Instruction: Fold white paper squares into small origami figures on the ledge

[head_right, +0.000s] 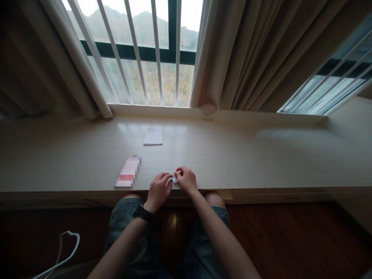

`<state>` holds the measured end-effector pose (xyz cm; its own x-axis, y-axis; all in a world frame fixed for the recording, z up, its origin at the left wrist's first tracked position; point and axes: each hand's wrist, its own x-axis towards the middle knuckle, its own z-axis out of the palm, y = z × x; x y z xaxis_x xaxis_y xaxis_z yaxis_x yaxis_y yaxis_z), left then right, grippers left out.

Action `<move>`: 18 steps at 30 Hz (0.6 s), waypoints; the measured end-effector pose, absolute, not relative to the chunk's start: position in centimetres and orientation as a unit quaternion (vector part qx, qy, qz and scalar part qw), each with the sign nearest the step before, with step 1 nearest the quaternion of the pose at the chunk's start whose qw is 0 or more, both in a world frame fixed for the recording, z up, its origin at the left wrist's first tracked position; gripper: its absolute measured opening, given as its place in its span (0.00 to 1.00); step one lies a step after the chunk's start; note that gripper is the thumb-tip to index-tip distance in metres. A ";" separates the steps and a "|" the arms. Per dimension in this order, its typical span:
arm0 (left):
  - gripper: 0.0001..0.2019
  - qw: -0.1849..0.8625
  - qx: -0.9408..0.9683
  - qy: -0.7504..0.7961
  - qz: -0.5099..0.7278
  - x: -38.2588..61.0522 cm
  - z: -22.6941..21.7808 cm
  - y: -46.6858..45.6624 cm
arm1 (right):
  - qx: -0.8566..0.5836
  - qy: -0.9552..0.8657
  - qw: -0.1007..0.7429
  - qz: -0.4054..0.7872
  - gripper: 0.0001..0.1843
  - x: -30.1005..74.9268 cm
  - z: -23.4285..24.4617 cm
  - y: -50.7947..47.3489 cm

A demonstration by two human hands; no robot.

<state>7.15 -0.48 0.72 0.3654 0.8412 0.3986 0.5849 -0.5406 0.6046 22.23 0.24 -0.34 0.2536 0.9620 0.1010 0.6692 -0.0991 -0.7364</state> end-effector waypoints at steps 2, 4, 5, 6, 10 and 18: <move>0.12 0.117 0.854 0.403 0.306 7.1 0.7 -1.9 | -0.710 -0.592 0.337 0.180 0.06 22.2 -0.6 0.2; 0.15 0.074 0.879 0.386 0.270 7.1 0.4 -2.8 | -0.711 -0.612 0.316 0.142 0.05 22.2 -0.8 0.2; 0.15 0.059 0.885 0.384 0.257 7.1 0.1 -3.1 | -0.711 -0.623 0.302 0.123 0.05 22.3 -0.9 0.3; 0.16 0.046 0.889 0.382 0.249 7.1 -0.2 -3.3 | -0.710 -0.634 0.288 0.108 0.05 22.4 -0.9 0.5; 0.19 0.006 0.900 0.369 0.233 7.0 -1.4 -3.6 | -0.708 -0.655 0.245 0.096 0.06 23.2 -0.8 1.4; 0.21 0.000 0.906 0.357 0.229 7.4 -2.1 -4.2 | -0.717 -0.657 0.210 0.103 0.07 23.4 -0.6 2.2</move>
<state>7.38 -4.16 -2.13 0.6403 0.6466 0.4146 0.6469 -0.7450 0.1627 23.40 2.23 -0.59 0.1155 0.9849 0.1289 0.8984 -0.0482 -0.4364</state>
